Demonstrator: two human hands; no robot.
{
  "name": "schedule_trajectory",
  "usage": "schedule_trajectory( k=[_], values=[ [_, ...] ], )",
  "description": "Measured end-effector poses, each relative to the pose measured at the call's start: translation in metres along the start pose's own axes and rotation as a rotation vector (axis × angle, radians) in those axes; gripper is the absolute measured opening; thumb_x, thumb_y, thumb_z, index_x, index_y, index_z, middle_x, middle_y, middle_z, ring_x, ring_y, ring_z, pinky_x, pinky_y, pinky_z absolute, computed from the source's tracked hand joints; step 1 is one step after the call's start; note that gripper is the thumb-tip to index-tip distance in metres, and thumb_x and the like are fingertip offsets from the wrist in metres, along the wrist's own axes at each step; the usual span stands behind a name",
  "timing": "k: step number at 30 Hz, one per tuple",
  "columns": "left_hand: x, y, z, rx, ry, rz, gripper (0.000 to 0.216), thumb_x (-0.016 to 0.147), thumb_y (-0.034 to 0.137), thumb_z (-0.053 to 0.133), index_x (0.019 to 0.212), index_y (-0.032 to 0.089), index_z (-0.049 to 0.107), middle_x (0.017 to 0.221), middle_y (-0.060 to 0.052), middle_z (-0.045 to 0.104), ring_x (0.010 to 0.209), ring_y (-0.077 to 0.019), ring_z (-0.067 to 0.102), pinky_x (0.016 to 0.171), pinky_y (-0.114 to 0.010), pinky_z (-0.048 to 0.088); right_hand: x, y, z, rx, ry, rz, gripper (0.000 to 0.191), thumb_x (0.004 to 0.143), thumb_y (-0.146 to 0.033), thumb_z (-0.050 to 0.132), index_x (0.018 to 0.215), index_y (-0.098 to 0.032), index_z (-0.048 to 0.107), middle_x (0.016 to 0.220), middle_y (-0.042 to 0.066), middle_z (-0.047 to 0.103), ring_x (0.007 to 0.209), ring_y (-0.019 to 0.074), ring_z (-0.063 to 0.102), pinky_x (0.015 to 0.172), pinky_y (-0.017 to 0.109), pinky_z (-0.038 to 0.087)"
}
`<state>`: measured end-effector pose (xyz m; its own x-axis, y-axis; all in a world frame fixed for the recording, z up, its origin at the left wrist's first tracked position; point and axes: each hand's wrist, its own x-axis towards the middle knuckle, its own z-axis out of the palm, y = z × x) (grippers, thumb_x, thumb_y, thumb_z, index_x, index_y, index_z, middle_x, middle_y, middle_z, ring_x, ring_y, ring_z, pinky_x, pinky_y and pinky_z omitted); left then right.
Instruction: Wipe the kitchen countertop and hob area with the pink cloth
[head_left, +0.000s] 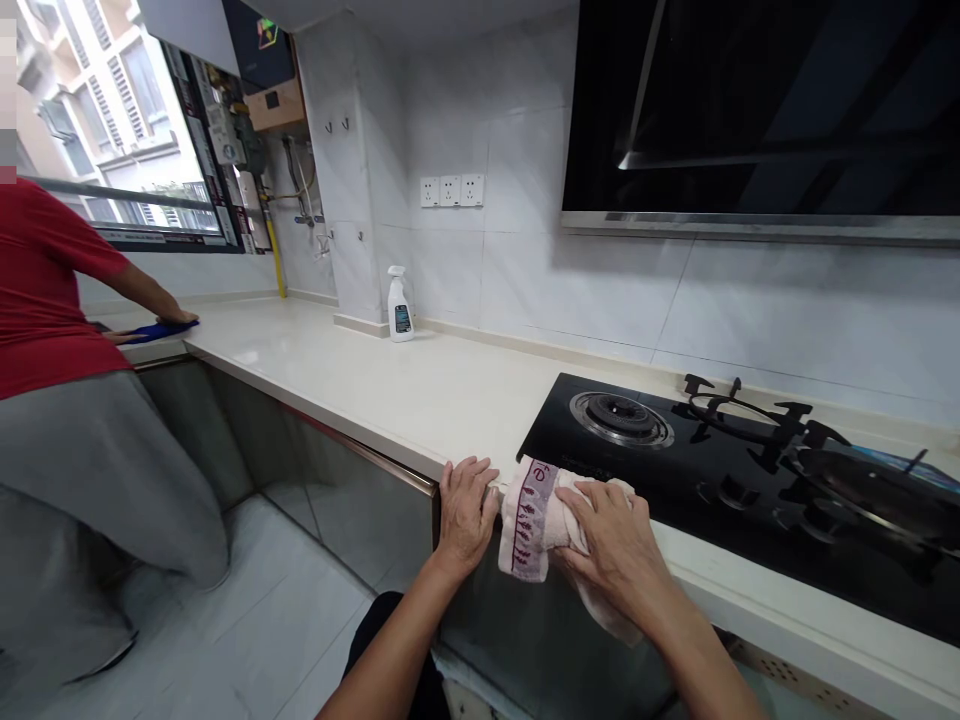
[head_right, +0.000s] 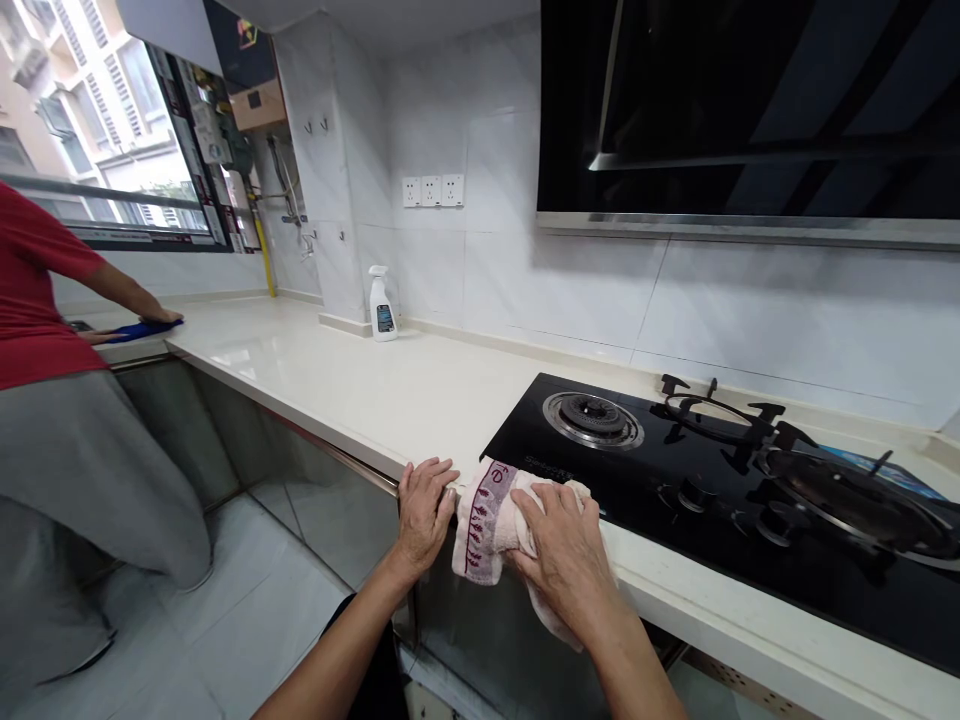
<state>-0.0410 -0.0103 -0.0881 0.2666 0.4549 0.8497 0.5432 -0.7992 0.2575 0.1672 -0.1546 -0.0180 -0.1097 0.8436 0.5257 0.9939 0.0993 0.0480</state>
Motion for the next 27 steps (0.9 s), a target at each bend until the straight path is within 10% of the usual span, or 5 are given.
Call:
schedule_trajectory(
  k=[27],
  values=[
    [0.0012, 0.0007, -0.0021, -0.004, -0.023, -0.005, 0.027, 0.104, 0.024, 0.042, 0.123, 0.023, 0.061, 0.130, -0.008, 0.067, 0.133, -0.0252, 0.052, 0.122, -0.057, 0.023, -0.0053, -0.0004, 0.0066, -0.008, 0.049, 0.012, 0.060, 0.082, -0.037, 0.076, 0.137, -0.032, 0.053, 0.130, 0.005, 0.061, 0.114, 0.0283, 0.051, 0.097, 0.049, 0.035]
  ],
)
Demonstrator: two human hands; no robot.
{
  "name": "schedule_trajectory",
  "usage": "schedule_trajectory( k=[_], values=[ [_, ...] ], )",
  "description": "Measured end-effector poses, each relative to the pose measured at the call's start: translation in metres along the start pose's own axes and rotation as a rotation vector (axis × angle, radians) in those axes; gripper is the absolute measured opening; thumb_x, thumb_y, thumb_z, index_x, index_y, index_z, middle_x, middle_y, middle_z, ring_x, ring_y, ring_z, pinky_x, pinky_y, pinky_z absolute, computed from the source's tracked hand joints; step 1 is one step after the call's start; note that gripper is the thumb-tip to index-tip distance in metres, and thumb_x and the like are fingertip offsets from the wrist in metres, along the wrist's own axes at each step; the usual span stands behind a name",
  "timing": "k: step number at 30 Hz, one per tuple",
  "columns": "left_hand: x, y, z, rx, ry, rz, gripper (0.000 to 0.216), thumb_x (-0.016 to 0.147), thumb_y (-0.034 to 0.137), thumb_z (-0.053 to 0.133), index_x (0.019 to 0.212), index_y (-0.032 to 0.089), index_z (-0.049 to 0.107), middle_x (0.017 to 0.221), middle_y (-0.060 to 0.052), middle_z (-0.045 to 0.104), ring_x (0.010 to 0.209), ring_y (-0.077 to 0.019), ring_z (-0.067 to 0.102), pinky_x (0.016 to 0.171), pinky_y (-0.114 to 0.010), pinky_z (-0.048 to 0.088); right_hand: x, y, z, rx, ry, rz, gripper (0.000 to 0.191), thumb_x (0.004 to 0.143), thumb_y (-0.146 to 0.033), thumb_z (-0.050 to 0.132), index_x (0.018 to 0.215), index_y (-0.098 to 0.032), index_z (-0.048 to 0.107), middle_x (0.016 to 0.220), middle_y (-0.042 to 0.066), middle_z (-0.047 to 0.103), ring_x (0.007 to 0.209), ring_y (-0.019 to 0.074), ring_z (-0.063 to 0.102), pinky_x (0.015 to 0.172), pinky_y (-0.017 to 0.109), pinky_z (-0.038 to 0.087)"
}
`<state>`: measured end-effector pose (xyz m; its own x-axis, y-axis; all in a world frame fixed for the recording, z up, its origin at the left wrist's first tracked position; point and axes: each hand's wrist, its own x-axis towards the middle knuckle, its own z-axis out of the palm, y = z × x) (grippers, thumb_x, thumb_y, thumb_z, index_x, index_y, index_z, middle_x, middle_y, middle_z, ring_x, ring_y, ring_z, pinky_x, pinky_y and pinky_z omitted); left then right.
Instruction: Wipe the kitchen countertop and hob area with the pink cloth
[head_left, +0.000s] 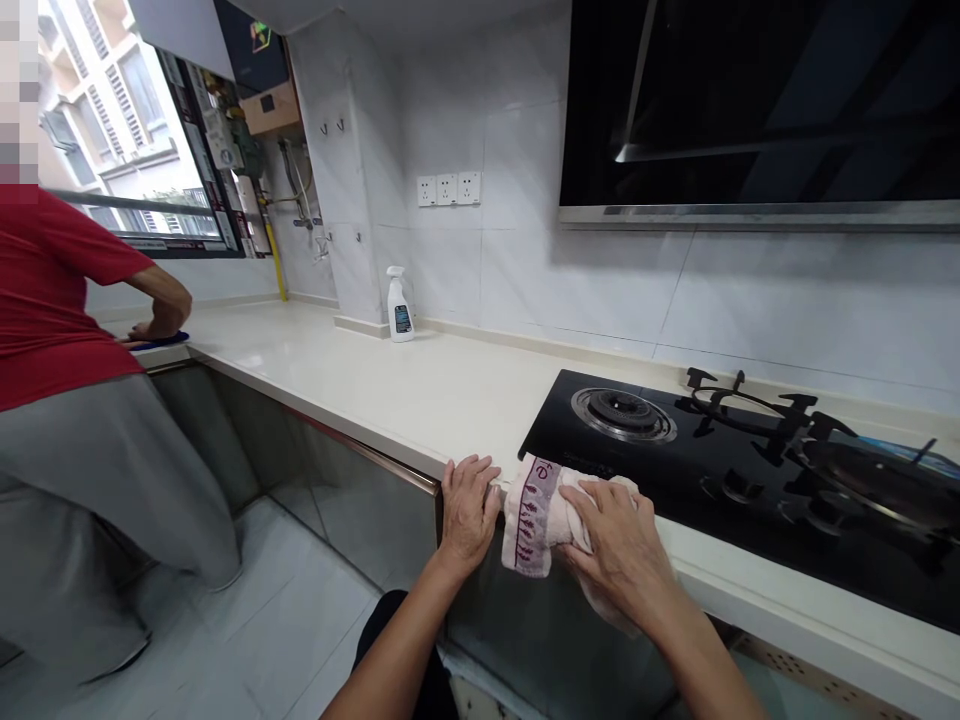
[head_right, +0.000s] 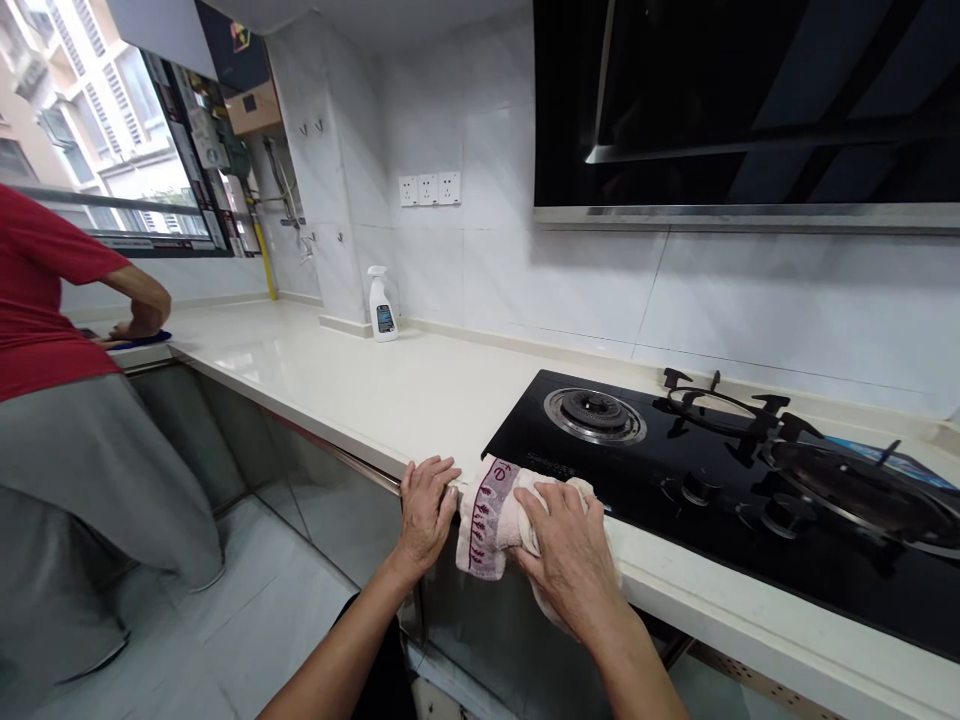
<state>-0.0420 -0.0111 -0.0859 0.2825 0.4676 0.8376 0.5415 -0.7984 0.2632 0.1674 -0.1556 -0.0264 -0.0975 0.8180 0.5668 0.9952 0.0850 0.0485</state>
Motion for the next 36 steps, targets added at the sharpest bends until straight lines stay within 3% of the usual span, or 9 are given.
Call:
schedule_trajectory(
  k=[23, 36],
  values=[
    [0.000, 0.001, -0.002, 0.014, -0.017, -0.004, 0.026, 0.103, 0.023, 0.043, 0.122, 0.023, 0.062, 0.130, -0.008, 0.067, 0.134, -0.0246, 0.052, 0.123, -0.057, 0.024, -0.007, -0.007, 0.007, -0.018, 0.085, 0.055, 0.057, 0.082, -0.035, 0.075, 0.136, -0.030, 0.055, 0.136, 0.008, 0.063, 0.129, 0.0315, 0.049, 0.109, 0.055, 0.032],
    [0.000, 0.001, -0.003, 0.008, -0.031, -0.012, 0.027, 0.102, 0.023, 0.043, 0.123, 0.024, 0.061, 0.130, -0.008, 0.067, 0.134, -0.0252, 0.052, 0.123, -0.057, 0.025, -0.011, -0.013, 0.006, -0.029, 0.106, 0.087, 0.058, 0.081, -0.034, 0.076, 0.135, -0.030, 0.055, 0.134, 0.007, 0.063, 0.130, 0.0317, 0.049, 0.104, 0.053, 0.035]
  ],
)
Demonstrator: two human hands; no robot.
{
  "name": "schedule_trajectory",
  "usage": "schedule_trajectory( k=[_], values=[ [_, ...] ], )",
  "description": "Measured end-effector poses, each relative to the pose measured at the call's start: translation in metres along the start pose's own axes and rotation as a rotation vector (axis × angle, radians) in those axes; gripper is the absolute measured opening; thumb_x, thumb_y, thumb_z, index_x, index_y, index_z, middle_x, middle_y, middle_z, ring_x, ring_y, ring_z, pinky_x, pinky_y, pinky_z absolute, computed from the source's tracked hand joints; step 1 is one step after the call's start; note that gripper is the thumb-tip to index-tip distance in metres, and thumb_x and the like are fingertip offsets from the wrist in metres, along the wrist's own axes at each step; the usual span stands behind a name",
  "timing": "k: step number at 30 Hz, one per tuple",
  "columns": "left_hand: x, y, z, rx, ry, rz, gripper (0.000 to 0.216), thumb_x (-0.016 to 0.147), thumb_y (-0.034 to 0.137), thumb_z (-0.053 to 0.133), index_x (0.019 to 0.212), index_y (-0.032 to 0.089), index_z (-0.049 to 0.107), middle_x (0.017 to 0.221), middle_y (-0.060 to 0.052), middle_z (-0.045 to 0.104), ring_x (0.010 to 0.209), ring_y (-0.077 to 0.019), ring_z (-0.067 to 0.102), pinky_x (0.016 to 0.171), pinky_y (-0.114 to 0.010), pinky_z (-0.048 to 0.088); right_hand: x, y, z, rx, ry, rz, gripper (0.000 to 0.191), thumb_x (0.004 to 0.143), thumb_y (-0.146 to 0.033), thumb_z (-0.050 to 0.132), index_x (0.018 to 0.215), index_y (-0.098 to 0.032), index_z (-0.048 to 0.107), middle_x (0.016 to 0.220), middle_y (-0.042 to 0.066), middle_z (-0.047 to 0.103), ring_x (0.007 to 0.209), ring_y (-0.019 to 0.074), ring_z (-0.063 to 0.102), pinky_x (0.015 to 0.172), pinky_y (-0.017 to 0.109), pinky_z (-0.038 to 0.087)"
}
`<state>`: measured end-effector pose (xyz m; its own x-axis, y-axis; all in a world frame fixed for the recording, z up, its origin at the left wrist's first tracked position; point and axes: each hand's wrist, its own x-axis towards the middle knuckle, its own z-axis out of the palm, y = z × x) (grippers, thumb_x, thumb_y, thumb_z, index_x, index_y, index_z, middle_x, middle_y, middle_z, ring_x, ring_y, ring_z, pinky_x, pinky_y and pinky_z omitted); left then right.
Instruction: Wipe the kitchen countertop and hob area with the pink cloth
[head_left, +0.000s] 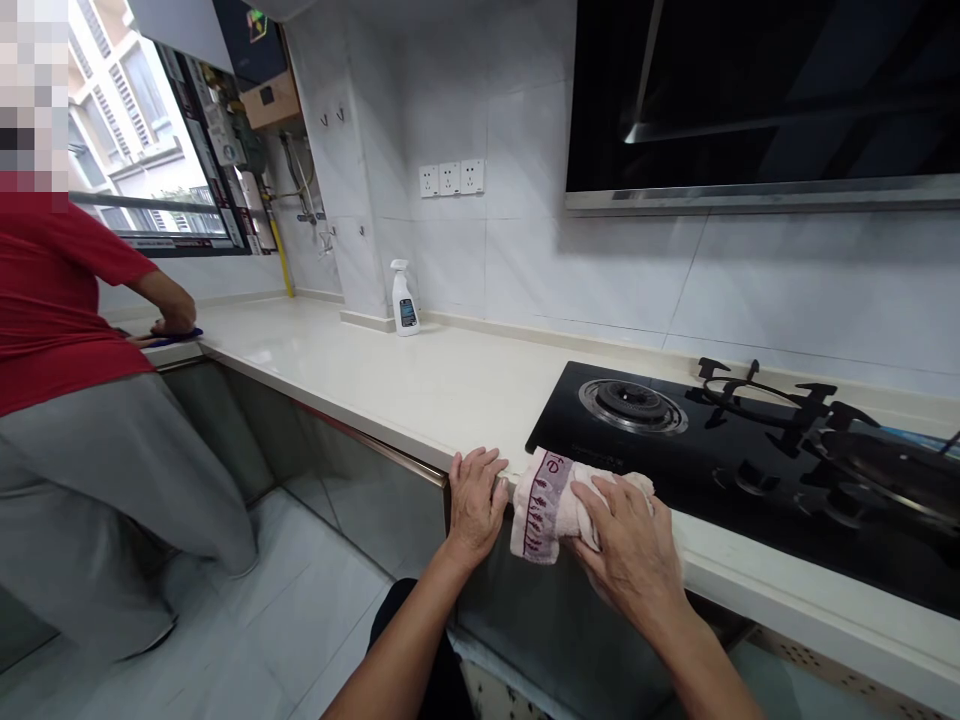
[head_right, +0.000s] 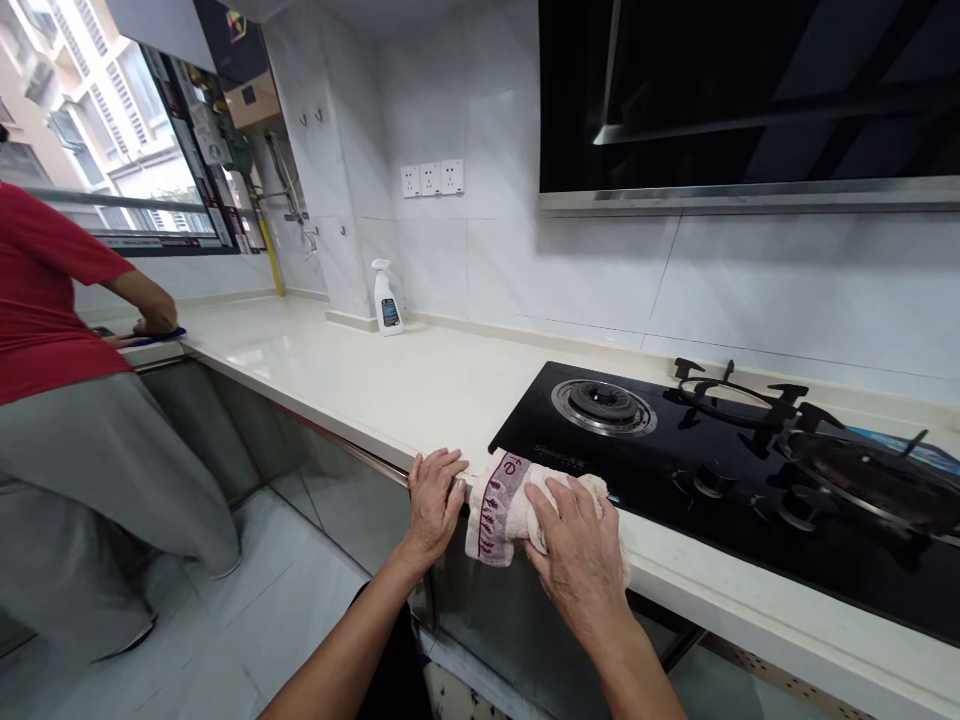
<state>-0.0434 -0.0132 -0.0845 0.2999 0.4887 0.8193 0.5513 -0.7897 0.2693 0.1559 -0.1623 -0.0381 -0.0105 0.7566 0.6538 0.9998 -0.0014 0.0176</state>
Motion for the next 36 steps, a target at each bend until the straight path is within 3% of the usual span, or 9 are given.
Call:
schedule_trajectory(
  k=[36],
  values=[
    [-0.0003, 0.0007, -0.0013, 0.002, -0.003, 0.007, 0.026, 0.104, 0.024, 0.043, 0.123, 0.024, 0.061, 0.131, -0.007, 0.066, 0.134, -0.0249, 0.051, 0.124, -0.056, 0.022, -0.0049, 0.0006, 0.0052, 0.006, 0.015, 0.025, 0.060, 0.081, -0.037, 0.077, 0.135, -0.032, 0.054, 0.135, 0.007, 0.063, 0.130, 0.0308, 0.050, 0.105, 0.053, 0.031]
  ],
)
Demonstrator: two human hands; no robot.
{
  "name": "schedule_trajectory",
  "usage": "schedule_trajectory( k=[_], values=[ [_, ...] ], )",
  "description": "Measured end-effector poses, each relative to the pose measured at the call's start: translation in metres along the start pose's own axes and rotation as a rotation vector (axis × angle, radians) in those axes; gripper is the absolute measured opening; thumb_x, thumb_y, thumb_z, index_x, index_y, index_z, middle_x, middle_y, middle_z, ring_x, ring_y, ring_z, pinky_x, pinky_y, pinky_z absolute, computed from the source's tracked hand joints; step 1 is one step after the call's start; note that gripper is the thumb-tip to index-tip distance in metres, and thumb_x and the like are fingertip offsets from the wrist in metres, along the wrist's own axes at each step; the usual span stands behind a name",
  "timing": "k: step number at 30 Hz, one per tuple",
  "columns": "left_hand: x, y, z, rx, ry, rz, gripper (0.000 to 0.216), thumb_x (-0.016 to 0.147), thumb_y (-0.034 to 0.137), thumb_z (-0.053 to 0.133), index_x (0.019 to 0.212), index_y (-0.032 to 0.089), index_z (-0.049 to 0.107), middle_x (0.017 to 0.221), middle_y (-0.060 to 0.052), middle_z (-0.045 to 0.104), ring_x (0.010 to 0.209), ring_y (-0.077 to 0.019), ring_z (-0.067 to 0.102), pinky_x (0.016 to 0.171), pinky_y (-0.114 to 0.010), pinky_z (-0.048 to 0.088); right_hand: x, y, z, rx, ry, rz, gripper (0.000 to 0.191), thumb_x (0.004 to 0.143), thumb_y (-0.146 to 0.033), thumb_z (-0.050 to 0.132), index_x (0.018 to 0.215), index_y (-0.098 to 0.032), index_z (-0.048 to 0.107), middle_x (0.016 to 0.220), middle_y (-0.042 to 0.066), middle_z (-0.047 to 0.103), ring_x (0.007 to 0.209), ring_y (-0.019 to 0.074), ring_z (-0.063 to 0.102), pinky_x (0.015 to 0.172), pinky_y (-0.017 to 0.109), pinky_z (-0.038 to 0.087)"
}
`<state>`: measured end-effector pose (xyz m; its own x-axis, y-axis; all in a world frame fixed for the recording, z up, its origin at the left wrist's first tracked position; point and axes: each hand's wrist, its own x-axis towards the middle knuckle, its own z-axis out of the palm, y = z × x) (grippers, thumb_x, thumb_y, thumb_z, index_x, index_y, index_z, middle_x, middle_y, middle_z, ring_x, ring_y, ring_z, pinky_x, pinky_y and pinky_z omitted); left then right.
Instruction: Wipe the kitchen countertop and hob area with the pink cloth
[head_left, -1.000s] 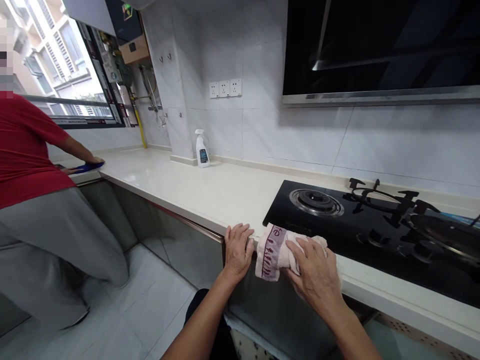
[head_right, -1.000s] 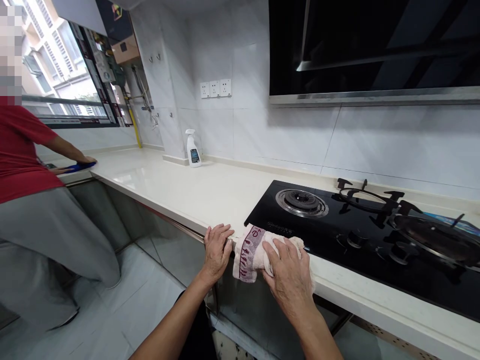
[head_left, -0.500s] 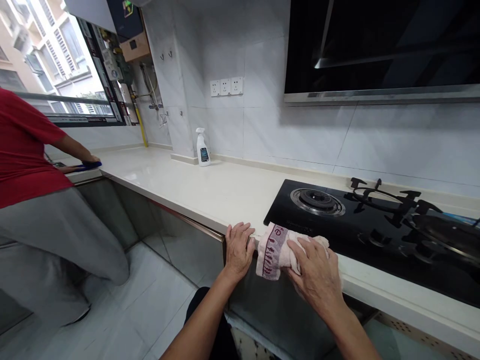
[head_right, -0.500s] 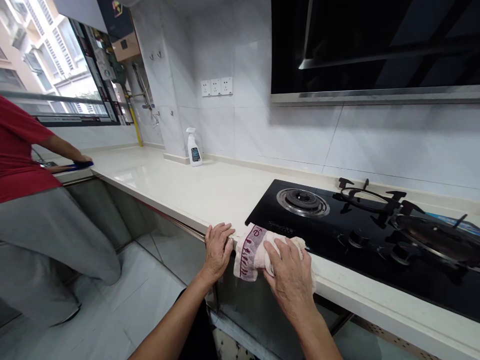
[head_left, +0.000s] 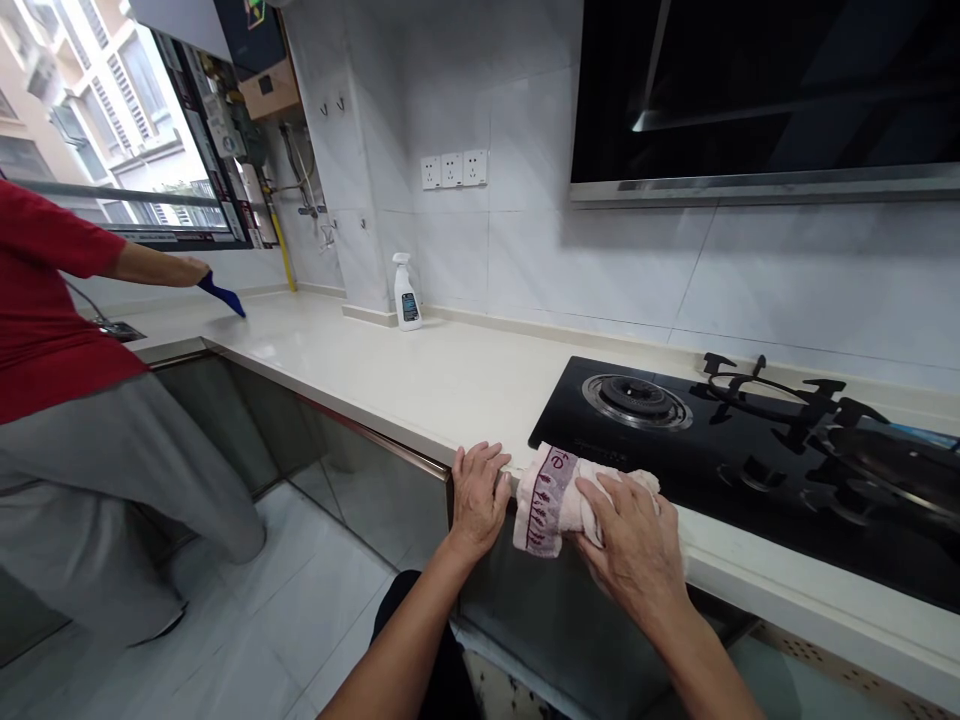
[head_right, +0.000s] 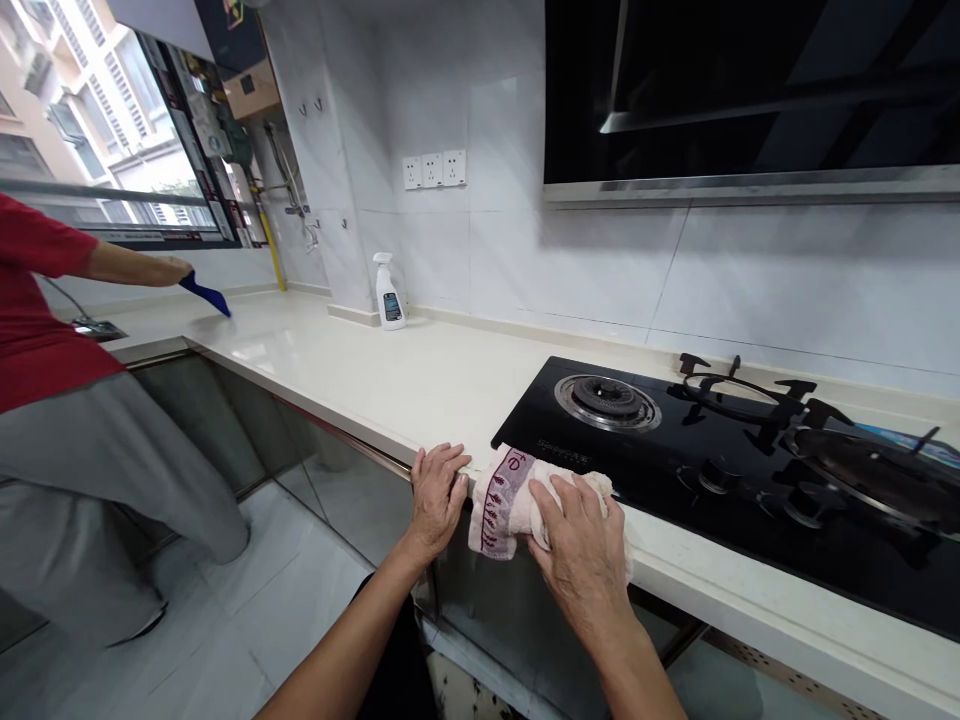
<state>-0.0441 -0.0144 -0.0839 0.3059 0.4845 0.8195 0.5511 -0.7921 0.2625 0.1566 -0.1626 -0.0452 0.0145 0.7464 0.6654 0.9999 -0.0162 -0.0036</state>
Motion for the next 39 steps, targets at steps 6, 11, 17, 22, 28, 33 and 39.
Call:
schedule_trajectory(
  k=[6, 11, 17, 22, 28, 33, 39],
  values=[
    [0.001, 0.001, 0.000, -0.003, 0.019, -0.005, 0.025, 0.103, 0.024, 0.045, 0.121, 0.024, 0.062, 0.129, -0.007, 0.067, 0.132, -0.0248, 0.052, 0.124, -0.056, 0.024, 0.000, -0.001, -0.002, -0.002, 0.009, 0.003, 0.056, 0.083, -0.035, 0.075, 0.135, -0.032, 0.055, 0.133, 0.007, 0.064, 0.130, 0.0307, 0.050, 0.105, 0.052, 0.032],
    [0.001, 0.001, 0.000, -0.007, 0.017, -0.006, 0.025, 0.104, 0.025, 0.044, 0.122, 0.024, 0.062, 0.129, -0.007, 0.067, 0.133, -0.0250, 0.051, 0.124, -0.056, 0.023, 0.000, -0.002, -0.003, -0.005, 0.009, 0.003, 0.056, 0.083, -0.034, 0.075, 0.136, -0.031, 0.055, 0.133, 0.007, 0.065, 0.130, 0.0304, 0.050, 0.106, 0.052, 0.033],
    [0.000, 0.000, 0.000, -0.012, -0.001, -0.010, 0.026, 0.105, 0.026, 0.043, 0.123, 0.024, 0.061, 0.130, -0.007, 0.066, 0.134, -0.0253, 0.050, 0.124, -0.057, 0.021, 0.001, -0.004, -0.005, -0.005, 0.016, 0.011, 0.055, 0.083, -0.033, 0.075, 0.135, -0.030, 0.057, 0.133, 0.007, 0.065, 0.130, 0.0305, 0.051, 0.106, 0.053, 0.034],
    [0.000, 0.000, 0.000, -0.020, 0.011, 0.001, 0.025, 0.104, 0.024, 0.044, 0.123, 0.024, 0.061, 0.130, -0.007, 0.066, 0.134, -0.0247, 0.050, 0.124, -0.056, 0.021, 0.000, -0.003, -0.004, -0.005, 0.019, 0.010, 0.055, 0.083, -0.033, 0.074, 0.135, -0.030, 0.056, 0.133, 0.006, 0.065, 0.129, 0.0300, 0.051, 0.106, 0.053, 0.034],
    [0.000, 0.000, 0.000, -0.020, 0.019, 0.007, 0.025, 0.103, 0.023, 0.045, 0.122, 0.024, 0.061, 0.129, -0.007, 0.066, 0.133, -0.0247, 0.051, 0.123, -0.056, 0.022, 0.000, -0.001, -0.003, 0.010, 0.013, -0.006, 0.058, 0.081, -0.035, 0.077, 0.135, -0.031, 0.056, 0.133, 0.006, 0.065, 0.129, 0.0305, 0.051, 0.105, 0.052, 0.032],
    [-0.001, -0.001, 0.000, -0.023, -0.006, -0.008, 0.026, 0.103, 0.024, 0.045, 0.123, 0.024, 0.061, 0.131, -0.008, 0.066, 0.134, -0.0250, 0.050, 0.123, -0.056, 0.021, -0.005, 0.014, -0.007, 0.008, -0.010, -0.071, 0.062, 0.079, -0.038, 0.080, 0.136, -0.032, 0.056, 0.134, 0.007, 0.065, 0.127, 0.0320, 0.052, 0.102, 0.050, 0.035],
    [-0.002, 0.000, 0.000, -0.018, -0.016, -0.016, 0.027, 0.102, 0.023, 0.046, 0.124, 0.025, 0.062, 0.131, -0.008, 0.066, 0.134, -0.0248, 0.052, 0.123, -0.056, 0.022, -0.045, 0.079, -0.019, -0.114, -0.046, -0.121, 0.055, 0.088, -0.040, 0.066, 0.141, -0.031, 0.053, 0.140, 0.008, 0.061, 0.127, 0.0333, 0.054, 0.096, 0.048, 0.042]
  ],
)
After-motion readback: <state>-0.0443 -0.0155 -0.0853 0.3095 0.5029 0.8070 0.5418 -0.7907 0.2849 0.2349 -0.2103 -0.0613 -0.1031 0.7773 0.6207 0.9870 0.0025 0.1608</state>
